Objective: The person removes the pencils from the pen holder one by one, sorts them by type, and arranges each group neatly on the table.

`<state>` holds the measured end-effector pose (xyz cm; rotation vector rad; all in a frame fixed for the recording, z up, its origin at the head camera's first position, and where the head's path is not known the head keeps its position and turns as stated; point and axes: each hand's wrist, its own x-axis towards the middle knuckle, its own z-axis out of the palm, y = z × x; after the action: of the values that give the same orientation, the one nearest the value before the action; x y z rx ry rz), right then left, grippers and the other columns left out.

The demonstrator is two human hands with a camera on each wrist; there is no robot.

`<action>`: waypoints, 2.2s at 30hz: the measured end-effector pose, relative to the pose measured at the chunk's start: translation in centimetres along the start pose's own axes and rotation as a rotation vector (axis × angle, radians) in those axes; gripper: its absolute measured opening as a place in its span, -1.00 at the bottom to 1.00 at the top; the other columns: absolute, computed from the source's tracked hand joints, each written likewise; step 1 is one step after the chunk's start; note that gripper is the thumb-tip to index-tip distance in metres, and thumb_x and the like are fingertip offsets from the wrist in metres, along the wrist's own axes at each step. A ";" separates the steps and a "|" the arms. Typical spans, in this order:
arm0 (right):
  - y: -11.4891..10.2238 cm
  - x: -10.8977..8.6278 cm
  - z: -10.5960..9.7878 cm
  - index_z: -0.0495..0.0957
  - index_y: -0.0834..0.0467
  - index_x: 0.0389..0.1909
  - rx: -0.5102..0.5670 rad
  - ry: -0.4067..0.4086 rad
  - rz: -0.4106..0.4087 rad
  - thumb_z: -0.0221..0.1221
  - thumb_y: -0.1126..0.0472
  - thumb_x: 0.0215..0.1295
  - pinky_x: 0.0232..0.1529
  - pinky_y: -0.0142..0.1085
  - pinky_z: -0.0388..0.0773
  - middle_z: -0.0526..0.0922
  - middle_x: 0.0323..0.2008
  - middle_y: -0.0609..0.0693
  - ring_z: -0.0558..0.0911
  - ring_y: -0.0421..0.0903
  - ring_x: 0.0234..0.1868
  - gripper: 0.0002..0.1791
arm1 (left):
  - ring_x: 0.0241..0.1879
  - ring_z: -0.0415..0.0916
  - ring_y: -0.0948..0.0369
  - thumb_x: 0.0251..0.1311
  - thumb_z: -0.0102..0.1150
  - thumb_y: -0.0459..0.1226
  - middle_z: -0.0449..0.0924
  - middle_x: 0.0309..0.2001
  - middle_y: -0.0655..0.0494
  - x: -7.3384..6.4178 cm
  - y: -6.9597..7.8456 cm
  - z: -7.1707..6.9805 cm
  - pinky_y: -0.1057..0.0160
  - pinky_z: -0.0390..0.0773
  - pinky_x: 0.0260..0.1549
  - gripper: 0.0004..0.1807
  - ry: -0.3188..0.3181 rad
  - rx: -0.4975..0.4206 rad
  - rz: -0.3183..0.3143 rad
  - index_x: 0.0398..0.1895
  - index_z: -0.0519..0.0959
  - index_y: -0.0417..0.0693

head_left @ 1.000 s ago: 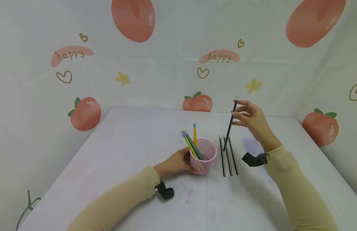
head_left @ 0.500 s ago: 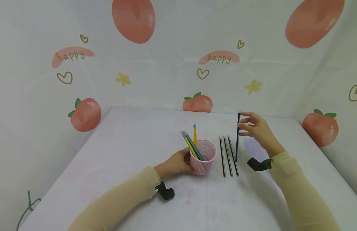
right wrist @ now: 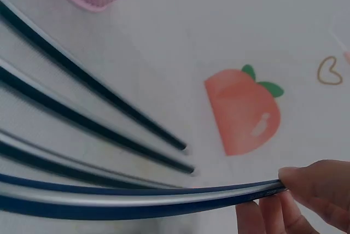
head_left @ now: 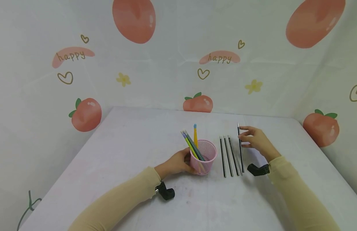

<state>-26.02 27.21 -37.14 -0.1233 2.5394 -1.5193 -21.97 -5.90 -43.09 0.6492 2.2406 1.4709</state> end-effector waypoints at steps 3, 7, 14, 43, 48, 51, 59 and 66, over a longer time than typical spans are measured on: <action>0.5 0.2 0.2 0.08 0.40 0.42 -0.018 -0.020 0.037 0.11 0.30 0.38 -0.11 -0.23 0.68 0.43 0.12 0.42 0.58 -0.26 -0.18 -0.32 | 0.16 0.47 0.11 -0.14 0.47 -0.43 0.49 0.19 0.02 0.0 0.0 0.0 0.16 0.46 0.23 -0.17 0.001 -0.002 -0.001 0.30 0.33 -0.11; 1.0 0.5 0.4 0.09 0.45 0.40 -0.032 -0.038 0.069 0.10 0.31 0.38 -0.12 -0.25 0.69 0.44 0.13 0.44 0.58 -0.26 -0.20 -0.34 | 0.17 0.47 0.11 -0.14 0.47 -0.43 0.49 0.19 0.02 0.0 0.0 0.0 0.17 0.46 0.23 -0.16 0.001 0.000 0.002 0.31 0.33 -0.11; 2.0 1.2 0.5 0.12 0.48 0.37 -0.033 -0.051 0.119 0.14 0.30 0.35 -0.16 -0.30 0.68 0.47 0.11 0.43 0.60 -0.29 -0.28 -0.33 | 0.17 0.47 0.12 -0.13 0.47 -0.43 0.50 0.18 0.02 0.0 0.0 0.0 0.15 0.45 0.24 -0.17 0.002 0.001 0.004 0.31 0.33 -0.12; 2.9 2.3 1.8 0.30 0.42 0.28 -0.182 -0.014 0.180 0.22 0.30 0.26 -0.36 -0.38 0.67 0.55 -0.02 0.34 0.59 -0.25 -0.37 -0.40 | 0.17 0.47 0.14 -0.13 0.47 -0.43 0.49 0.19 0.03 0.1 -0.3 0.0 0.18 0.44 0.24 -0.16 0.000 -0.006 0.011 0.31 0.33 -0.11; 2.9 2.3 2.0 0.30 0.42 0.28 -0.199 -0.013 0.179 0.22 0.29 0.26 -0.36 -0.37 0.67 0.53 -0.01 0.36 0.59 -0.23 -0.37 -0.40 | 0.16 0.48 0.13 -0.14 0.47 -0.44 0.50 0.18 0.01 0.2 -0.3 0.0 0.20 0.46 0.23 -0.17 0.000 -0.003 0.016 0.30 0.33 -0.13; 2.8 2.3 2.0 0.29 0.41 0.29 -0.200 -0.014 0.183 0.22 0.29 0.27 -0.36 -0.38 0.66 0.52 -0.01 0.36 0.58 -0.22 -0.37 -0.39 | 0.16 0.48 0.14 -0.14 0.47 -0.44 0.50 0.19 0.03 0.1 -0.3 0.0 0.19 0.45 0.23 -0.16 0.000 -0.003 0.009 0.30 0.33 -0.12; 2.8 2.4 2.0 0.28 0.38 0.30 -0.196 -0.010 0.206 0.24 0.27 0.26 -0.35 -0.37 0.66 0.54 -0.04 0.31 0.58 -0.19 -0.34 -0.37 | 0.18 0.46 0.13 -0.13 0.47 -0.43 0.49 0.19 0.05 0.0 0.0 0.0 0.15 0.44 0.25 -0.17 0.002 0.006 0.000 0.31 0.33 -0.09; 2.7 2.4 2.0 0.26 0.38 0.31 -0.185 -0.015 0.207 0.24 0.26 0.26 -0.32 -0.36 0.67 0.53 -0.04 0.29 0.59 -0.17 -0.30 -0.36 | 0.20 0.45 0.12 -0.12 0.46 -0.44 0.48 0.21 0.04 0.0 0.0 0.0 0.14 0.42 0.26 -0.16 0.003 -0.005 -0.003 0.32 0.32 -0.10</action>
<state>-27.93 26.37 -40.73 0.1008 2.5840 -1.2043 -21.91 -5.90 -43.08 0.6422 2.2385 1.4763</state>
